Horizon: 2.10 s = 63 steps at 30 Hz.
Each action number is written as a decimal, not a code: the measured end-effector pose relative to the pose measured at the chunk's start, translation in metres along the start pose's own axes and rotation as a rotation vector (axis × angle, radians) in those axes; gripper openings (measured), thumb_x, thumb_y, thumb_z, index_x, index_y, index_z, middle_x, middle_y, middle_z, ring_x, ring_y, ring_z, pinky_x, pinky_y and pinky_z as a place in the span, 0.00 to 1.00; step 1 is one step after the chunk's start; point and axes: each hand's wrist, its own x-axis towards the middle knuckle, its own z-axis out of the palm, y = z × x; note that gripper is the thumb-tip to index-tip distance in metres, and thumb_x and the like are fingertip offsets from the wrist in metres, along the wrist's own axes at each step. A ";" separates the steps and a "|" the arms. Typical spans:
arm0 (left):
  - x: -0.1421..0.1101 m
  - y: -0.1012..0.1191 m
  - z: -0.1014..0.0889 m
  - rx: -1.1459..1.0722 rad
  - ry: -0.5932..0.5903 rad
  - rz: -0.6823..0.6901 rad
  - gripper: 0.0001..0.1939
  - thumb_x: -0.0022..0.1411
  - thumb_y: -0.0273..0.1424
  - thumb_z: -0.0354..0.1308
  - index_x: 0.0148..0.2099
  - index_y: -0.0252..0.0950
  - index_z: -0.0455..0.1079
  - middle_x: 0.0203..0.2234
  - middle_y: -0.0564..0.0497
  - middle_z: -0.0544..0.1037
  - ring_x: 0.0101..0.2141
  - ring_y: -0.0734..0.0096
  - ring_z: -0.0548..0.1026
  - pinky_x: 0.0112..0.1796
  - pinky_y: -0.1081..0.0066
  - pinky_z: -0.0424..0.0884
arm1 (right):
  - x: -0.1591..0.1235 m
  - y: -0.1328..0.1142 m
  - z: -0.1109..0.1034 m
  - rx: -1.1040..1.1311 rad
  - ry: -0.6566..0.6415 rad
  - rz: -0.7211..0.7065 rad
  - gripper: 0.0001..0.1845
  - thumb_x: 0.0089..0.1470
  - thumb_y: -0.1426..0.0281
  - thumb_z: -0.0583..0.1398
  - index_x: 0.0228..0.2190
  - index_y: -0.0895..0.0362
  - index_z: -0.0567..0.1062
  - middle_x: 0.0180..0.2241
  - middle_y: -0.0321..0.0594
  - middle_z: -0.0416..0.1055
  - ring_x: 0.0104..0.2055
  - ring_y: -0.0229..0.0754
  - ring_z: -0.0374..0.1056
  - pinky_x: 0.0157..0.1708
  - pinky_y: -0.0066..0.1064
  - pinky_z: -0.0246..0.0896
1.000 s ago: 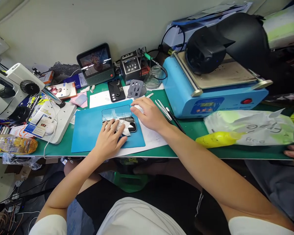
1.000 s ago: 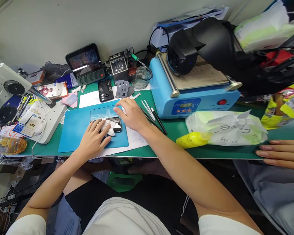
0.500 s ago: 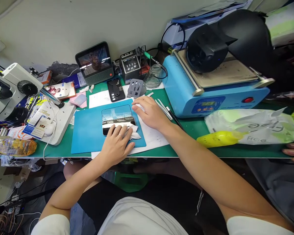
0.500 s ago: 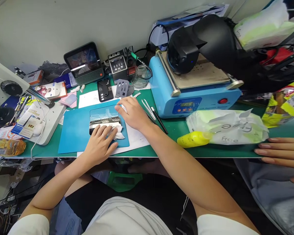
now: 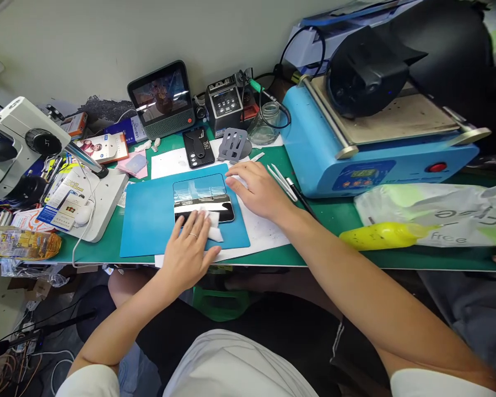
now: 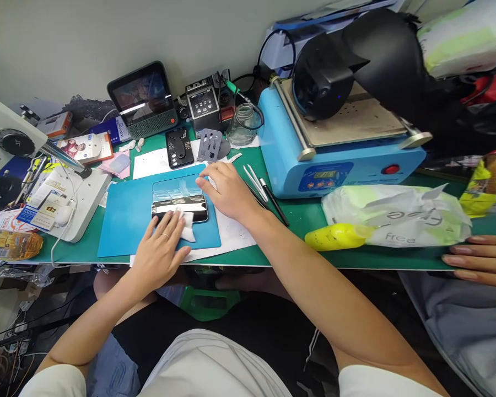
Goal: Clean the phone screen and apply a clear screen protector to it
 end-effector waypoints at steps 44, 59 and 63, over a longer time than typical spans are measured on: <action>-0.006 -0.025 0.006 -0.020 -0.047 -0.293 0.40 0.79 0.50 0.34 0.76 0.23 0.51 0.75 0.37 0.51 0.75 0.44 0.50 0.71 0.44 0.55 | -0.003 -0.014 0.000 -0.131 -0.322 0.099 0.13 0.64 0.72 0.53 0.34 0.53 0.77 0.39 0.44 0.81 0.43 0.49 0.74 0.39 0.38 0.63; 0.042 0.015 0.013 -0.146 -0.021 -0.146 0.42 0.78 0.53 0.37 0.75 0.21 0.53 0.75 0.34 0.53 0.75 0.49 0.50 0.71 0.52 0.55 | -0.006 -0.011 0.005 -0.106 -0.299 0.075 0.13 0.64 0.67 0.53 0.34 0.53 0.77 0.38 0.45 0.80 0.42 0.51 0.75 0.42 0.40 0.65; 0.028 0.023 0.013 -0.129 -0.002 -0.098 0.43 0.78 0.55 0.36 0.76 0.23 0.52 0.75 0.37 0.52 0.75 0.52 0.50 0.72 0.54 0.53 | -0.007 -0.010 0.005 -0.103 -0.304 0.071 0.13 0.64 0.67 0.53 0.34 0.53 0.76 0.38 0.44 0.80 0.42 0.50 0.75 0.41 0.39 0.65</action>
